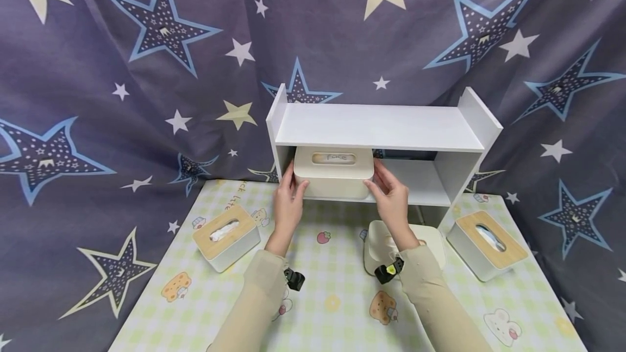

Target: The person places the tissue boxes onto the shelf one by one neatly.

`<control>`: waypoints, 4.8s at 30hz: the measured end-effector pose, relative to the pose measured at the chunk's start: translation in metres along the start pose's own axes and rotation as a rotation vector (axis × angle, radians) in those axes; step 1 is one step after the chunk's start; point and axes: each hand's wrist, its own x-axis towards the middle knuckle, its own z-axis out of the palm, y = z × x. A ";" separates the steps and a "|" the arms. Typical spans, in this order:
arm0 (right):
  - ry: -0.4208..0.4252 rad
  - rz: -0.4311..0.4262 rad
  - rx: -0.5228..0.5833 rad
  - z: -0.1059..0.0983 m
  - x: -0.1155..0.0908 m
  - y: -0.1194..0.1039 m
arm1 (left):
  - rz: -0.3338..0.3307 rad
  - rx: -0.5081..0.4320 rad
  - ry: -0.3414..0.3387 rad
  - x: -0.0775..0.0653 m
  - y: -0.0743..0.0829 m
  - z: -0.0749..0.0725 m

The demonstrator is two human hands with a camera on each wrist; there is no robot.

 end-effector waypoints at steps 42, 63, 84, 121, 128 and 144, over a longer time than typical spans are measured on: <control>-0.081 0.081 -0.210 -0.006 -0.038 0.013 | -0.002 0.187 -0.007 -0.031 -0.002 0.003; -0.044 0.004 -0.210 -0.037 -0.079 0.030 | -0.032 0.098 -0.041 -0.072 -0.020 0.005; 0.038 0.083 -0.384 -0.092 -0.102 0.037 | -0.101 0.016 -0.159 -0.110 -0.026 0.039; 0.123 0.163 -0.387 -0.160 -0.136 0.057 | -0.238 -0.181 -0.371 -0.140 -0.025 0.100; 0.092 0.202 -0.398 -0.168 -0.146 0.072 | -0.259 -0.167 -0.391 -0.145 -0.026 0.104; 0.090 0.280 -0.391 -0.168 -0.154 0.076 | -0.325 -0.193 -0.411 -0.152 -0.033 0.112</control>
